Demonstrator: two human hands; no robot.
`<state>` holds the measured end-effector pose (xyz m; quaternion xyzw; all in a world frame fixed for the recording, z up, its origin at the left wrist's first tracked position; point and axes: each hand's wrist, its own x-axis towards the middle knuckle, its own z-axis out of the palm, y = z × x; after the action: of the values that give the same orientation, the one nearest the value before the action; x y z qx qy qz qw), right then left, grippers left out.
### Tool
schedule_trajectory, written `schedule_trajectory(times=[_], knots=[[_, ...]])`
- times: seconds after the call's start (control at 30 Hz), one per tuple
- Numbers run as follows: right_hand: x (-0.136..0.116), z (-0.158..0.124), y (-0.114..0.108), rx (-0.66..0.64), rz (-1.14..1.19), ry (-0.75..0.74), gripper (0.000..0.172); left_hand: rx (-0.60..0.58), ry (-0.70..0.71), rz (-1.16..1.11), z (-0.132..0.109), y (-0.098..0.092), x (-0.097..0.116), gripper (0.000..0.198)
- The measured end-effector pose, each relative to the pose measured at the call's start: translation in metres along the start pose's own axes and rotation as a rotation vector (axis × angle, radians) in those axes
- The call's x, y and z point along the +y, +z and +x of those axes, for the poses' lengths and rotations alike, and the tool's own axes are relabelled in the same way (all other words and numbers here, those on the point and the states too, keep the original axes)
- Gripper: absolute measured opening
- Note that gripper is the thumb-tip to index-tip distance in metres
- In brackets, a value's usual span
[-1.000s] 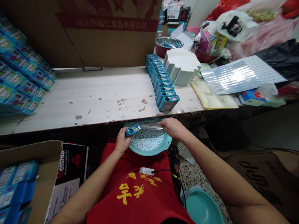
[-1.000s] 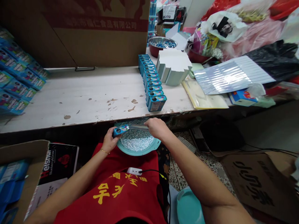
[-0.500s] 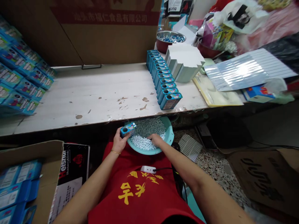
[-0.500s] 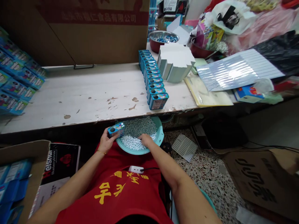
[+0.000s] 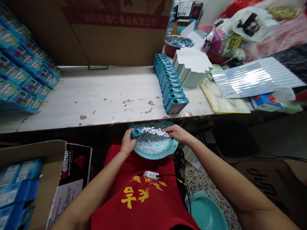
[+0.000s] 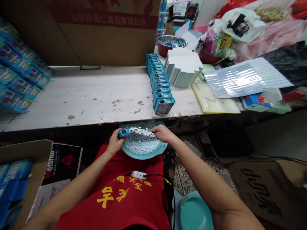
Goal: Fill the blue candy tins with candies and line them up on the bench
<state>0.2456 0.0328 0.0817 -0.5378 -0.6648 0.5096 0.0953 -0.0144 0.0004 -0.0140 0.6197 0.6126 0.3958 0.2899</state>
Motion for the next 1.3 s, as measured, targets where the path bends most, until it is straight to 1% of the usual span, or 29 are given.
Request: schedule_trajectory(times=[0.1, 0.17, 0.23, 0.33, 0.47, 0.53, 0.6, 0.7, 0.77, 0.8, 0.87, 0.93, 0.97, 1.03, 1.07, 1.17, 1.23, 1.3], knots=[[-0.025, 0.003, -0.007, -0.023, -0.272, -0.110, 0.045, -0.042, 0.027, 0.042, 0.000, 0.007, 0.009, 0.037], [-0.039, 0.004, -0.009, -0.020, -0.467, -0.150, 0.039, -0.065, 0.051, 0.055, 0.000, 0.009, 0.012, 0.037], [-0.053, 0.004, -0.009, -0.021, -0.625, -0.135, 0.037, -0.075, 0.079, 0.069, -0.001, 0.011, 0.014, 0.037], [-0.073, 0.003, -0.006, -0.014, -0.791, -0.082, 0.036, -0.079, 0.107, 0.095, -0.001, 0.012, 0.015, 0.037], [-0.090, 0.001, -0.002, -0.011, -0.906, -0.051, 0.032, -0.077, 0.114, 0.105, -0.001, 0.012, 0.016, 0.038], [-0.089, -0.003, -0.004, -0.002, -0.897, -0.060, 0.034, -0.068, 0.119, 0.094, -0.001, 0.010, 0.016, 0.037], [-0.079, -0.011, -0.011, 0.025, -0.848, -0.073, 0.035, -0.053, 0.124, 0.094, -0.002, 0.006, 0.016, 0.036], [-0.046, -0.022, -0.020, 0.075, -0.749, -0.062, 0.034, -0.021, 0.147, 0.121, -0.005, -0.004, 0.017, 0.034], [-0.016, -0.022, -0.016, 0.110, -0.701, 0.001, 0.035, 0.005, 0.179, 0.106, -0.007, -0.011, 0.019, 0.034], [0.000, -0.019, -0.009, 0.129, -0.683, 0.043, 0.036, 0.020, 0.198, 0.084, -0.008, -0.015, 0.020, 0.034], [0.029, -0.008, 0.013, 0.160, -0.646, 0.104, 0.037, 0.030, 0.237, 0.060, -0.010, -0.020, 0.021, 0.036], [0.048, 0.005, 0.041, 0.165, -0.609, 0.096, 0.038, 0.033, 0.256, 0.064, -0.012, -0.024, 0.020, 0.038], [0.053, 0.011, 0.054, 0.164, -0.587, 0.062, 0.039, 0.032, 0.252, 0.068, -0.013, -0.025, 0.020, 0.037], [0.051, 0.018, 0.074, 0.219, -0.497, -0.054, 0.036, 0.044, 0.206, 0.029, -0.014, -0.026, 0.019, 0.034], [0.045, 0.019, 0.079, 0.278, -0.423, -0.134, 0.033, 0.053, 0.169, -0.010, -0.014, -0.026, 0.019, 0.032], [0.016, 0.017, 0.081, 0.485, -0.182, -0.394, 0.027, 0.045, 0.070, -0.122, -0.016, -0.022, 0.020, 0.032], [-0.003, 0.015, 0.076, 0.524, -0.165, -0.496, 0.026, 0.016, 0.038, -0.178, -0.018, -0.016, 0.022, 0.033], [-0.018, 0.015, 0.071, 0.502, -0.282, -0.524, 0.026, -0.003, 0.025, -0.224, -0.020, -0.009, 0.024, 0.034]])
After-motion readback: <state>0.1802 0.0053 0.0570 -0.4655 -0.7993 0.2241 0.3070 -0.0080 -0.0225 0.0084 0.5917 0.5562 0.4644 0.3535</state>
